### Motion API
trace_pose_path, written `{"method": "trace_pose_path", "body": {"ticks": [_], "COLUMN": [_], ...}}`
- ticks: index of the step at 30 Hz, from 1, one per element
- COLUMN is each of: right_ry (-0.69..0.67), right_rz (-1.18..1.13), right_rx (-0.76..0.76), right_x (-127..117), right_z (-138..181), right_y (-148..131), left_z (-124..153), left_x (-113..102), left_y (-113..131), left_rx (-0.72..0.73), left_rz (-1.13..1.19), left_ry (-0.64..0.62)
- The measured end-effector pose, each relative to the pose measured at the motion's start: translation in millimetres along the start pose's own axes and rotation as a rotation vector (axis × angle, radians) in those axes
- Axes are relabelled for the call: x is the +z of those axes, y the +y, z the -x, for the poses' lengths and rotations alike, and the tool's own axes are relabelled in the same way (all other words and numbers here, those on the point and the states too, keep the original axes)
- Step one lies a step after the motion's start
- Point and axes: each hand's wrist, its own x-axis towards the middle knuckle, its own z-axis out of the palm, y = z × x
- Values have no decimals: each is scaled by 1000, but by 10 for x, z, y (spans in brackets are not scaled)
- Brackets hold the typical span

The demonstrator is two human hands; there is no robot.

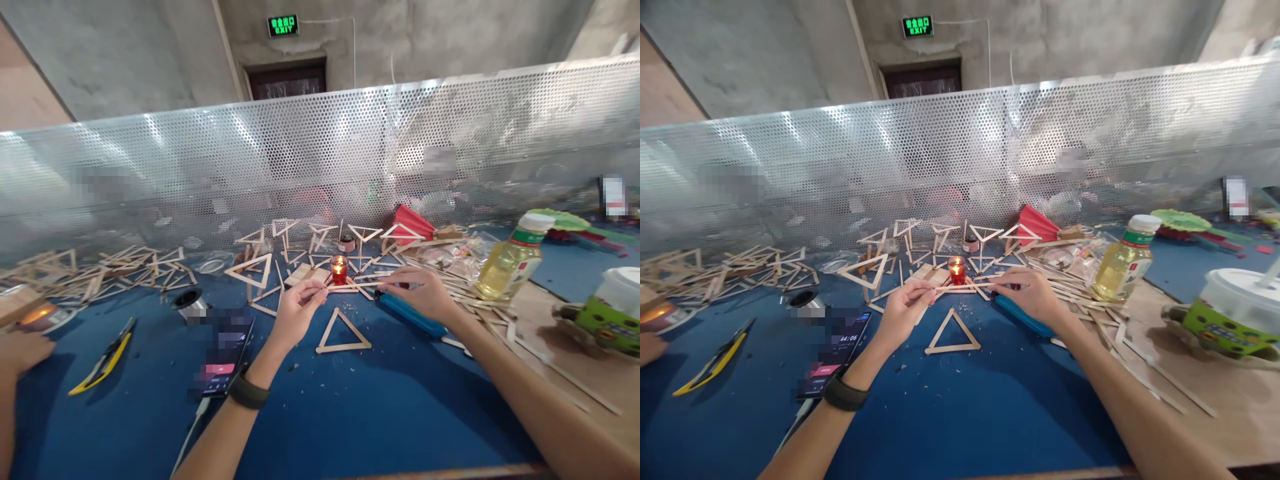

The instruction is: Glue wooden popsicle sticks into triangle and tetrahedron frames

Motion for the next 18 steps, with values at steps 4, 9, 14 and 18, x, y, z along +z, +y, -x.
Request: {"method": "trace_pose_path", "body": {"ticks": [4, 9, 14, 18], "right_ry": [-3, -237, -553, -418], "right_rz": [-3, 52, 111, 136], "right_rx": [-27, 3, -13, 61], "right_x": [-41, 23, 66, -341], "right_z": [4, 38, 71, -7], "right_y": [12, -106, -252, -177], "left_z": [10, 45, 86, 93], "left_x": [-3, 16, 93, 132], "left_y": [-40, -95, -136, -154], "left_rx": [35, 168, 191, 205], "left_rz": [-42, -312, -510, -537], "left_ry": [5, -15, -119, -116]}}
